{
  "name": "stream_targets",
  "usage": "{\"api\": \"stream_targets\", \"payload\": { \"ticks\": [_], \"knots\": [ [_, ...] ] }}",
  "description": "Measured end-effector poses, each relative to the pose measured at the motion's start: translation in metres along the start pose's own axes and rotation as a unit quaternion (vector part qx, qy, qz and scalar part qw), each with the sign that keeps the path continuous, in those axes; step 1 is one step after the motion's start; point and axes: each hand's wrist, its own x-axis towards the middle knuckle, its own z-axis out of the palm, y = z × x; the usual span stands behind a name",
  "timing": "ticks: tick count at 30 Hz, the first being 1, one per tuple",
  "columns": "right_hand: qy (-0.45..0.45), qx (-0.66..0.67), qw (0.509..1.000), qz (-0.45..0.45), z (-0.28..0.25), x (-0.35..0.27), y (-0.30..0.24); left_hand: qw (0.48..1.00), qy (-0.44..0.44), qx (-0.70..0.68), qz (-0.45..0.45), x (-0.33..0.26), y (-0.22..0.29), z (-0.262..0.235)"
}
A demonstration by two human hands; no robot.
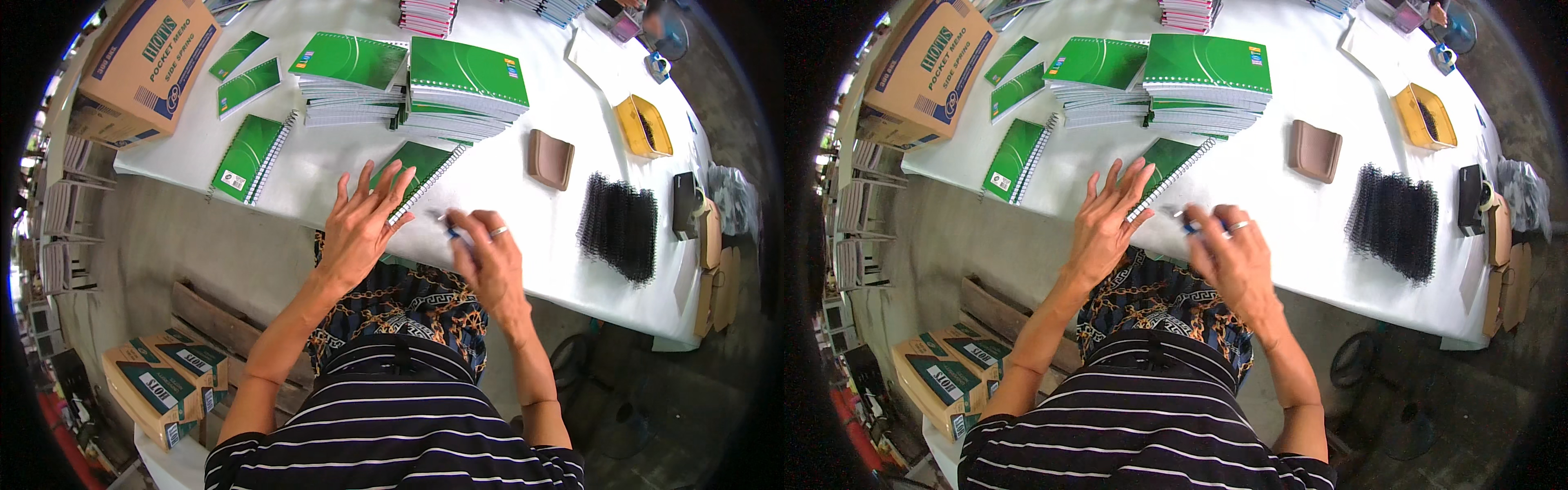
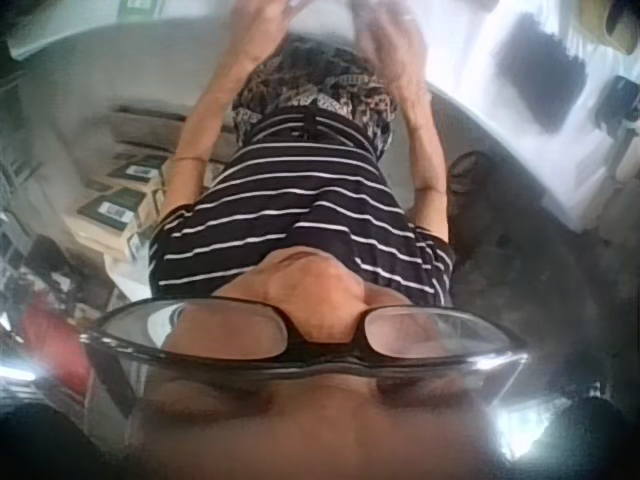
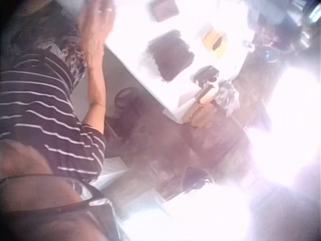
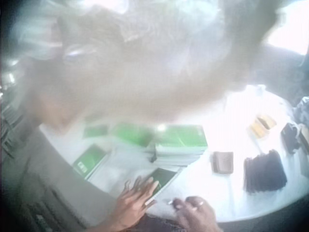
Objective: The person manually threads plastic spiral coils through pre-punched holes in green notebooks and trims the ends of the coils using pliers.
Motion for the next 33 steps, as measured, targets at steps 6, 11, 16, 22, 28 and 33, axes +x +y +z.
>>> {"api": "stream_targets", "payload": {
  "ticks": [6, 11, 16, 22, 28, 33],
  "knots": [
    [0.001, -0.011, 0.999, -0.040, 0.005, 0.001, -0.021, 1.000, 0.018, -0.001, -0.018, 0.004, 0.012, 0.002],
    [-0.064, 0.073, 0.995, -0.010, 0.003, 0.007, -0.022, 0.999, 0.032, -0.005, -0.028, 0.004, 0.015, 0.000],
    [-0.250, 0.344, 0.895, 0.137, -0.014, 0.031, -0.017, 0.999, 0.031, 0.022, -0.029, 0.000, 0.014, -0.016],
    [-0.097, 0.053, 0.986, 0.127, -0.020, 0.038, 0.024, 0.988, 0.126, -0.043, -0.074, -0.012, -0.039, -0.080],
    [0.022, 0.088, 0.995, 0.034, 0.017, 0.054, 0.012, 0.926, 0.109, -0.357, -0.055, -0.031, -0.140, -0.135],
    [-0.108, 0.492, 0.862, -0.055, 0.080, 0.104, -0.076, 0.745, 0.019, -0.663, 0.070, -0.023, -0.154, -0.105]
  ]
}}
